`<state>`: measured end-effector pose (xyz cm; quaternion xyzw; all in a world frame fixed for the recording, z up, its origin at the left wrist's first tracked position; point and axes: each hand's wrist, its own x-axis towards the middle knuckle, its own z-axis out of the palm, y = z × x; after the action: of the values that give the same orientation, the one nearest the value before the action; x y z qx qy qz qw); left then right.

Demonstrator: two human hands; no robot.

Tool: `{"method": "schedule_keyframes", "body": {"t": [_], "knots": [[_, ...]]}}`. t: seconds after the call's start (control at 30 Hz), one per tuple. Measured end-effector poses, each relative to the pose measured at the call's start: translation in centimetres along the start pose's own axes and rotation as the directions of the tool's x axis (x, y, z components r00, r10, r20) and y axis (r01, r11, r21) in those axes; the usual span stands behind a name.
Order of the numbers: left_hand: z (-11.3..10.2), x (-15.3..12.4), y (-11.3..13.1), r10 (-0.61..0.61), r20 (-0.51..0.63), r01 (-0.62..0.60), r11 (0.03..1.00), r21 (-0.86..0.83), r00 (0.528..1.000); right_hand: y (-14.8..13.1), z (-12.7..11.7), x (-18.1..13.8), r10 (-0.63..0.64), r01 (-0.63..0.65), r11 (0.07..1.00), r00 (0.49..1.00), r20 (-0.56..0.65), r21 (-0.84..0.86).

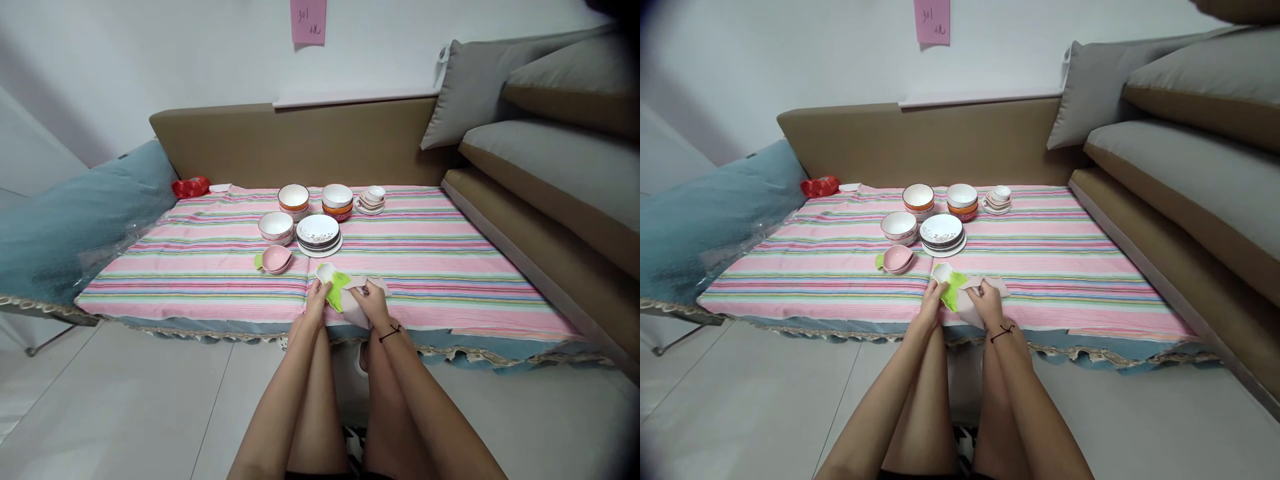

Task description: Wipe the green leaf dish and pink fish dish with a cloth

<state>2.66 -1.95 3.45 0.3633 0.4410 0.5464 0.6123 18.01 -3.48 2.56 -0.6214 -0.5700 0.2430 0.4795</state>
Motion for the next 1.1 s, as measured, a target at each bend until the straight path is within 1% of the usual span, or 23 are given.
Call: {"method": "schedule_keyframes", "body": {"t": [0.07,0.13,0.3,0.47,0.63,0.8,0.9,1.03,1.1], "knots": [[-0.06,0.14,-0.20,0.019,-0.001,-0.019,0.999,-0.042,1.000,-0.04,0.01,-0.01,0.001,-0.001,1.000,1.000,0.002,-0.005],[-0.11,0.22,-0.35,0.028,0.010,-0.027,0.998,-0.050,1.000,-0.07,-0.05,-0.03,-0.002,0.002,1.000,1.000,0.008,-0.009],[-0.41,0.36,-0.65,0.013,0.043,-0.014,1.000,0.020,0.999,0.09,-0.16,-0.06,-0.031,0.031,1.000,0.999,0.035,0.004],[-0.52,0.34,-0.66,0.003,0.074,-0.007,0.999,0.054,0.997,0.32,-0.05,0.04,-0.023,0.020,0.999,0.997,0.073,0.035],[-0.17,-0.02,-0.19,0.036,0.060,-0.039,0.998,0.040,0.998,0.28,0.09,0.07,0.001,-0.005,0.998,0.997,0.075,0.055],[-0.07,-0.14,-0.13,0.095,0.055,-0.095,0.995,0.002,0.994,0.54,0.25,0.12,0.042,-0.057,0.985,0.995,0.093,0.165],[-0.02,-0.10,-0.15,0.129,0.067,-0.129,0.992,-0.005,0.989,0.79,0.34,0.19,0.044,-0.070,0.972,0.992,0.119,0.225],[0.09,0.00,0.04,0.151,0.064,-0.147,0.988,-0.050,0.987,0.53,0.28,0.16,0.041,-0.086,0.953,0.987,0.157,0.290],[0.12,0.01,0.20,0.142,0.056,-0.139,0.988,-0.064,0.988,0.20,0.15,0.10,0.051,-0.104,0.945,0.984,0.173,0.310]]}}
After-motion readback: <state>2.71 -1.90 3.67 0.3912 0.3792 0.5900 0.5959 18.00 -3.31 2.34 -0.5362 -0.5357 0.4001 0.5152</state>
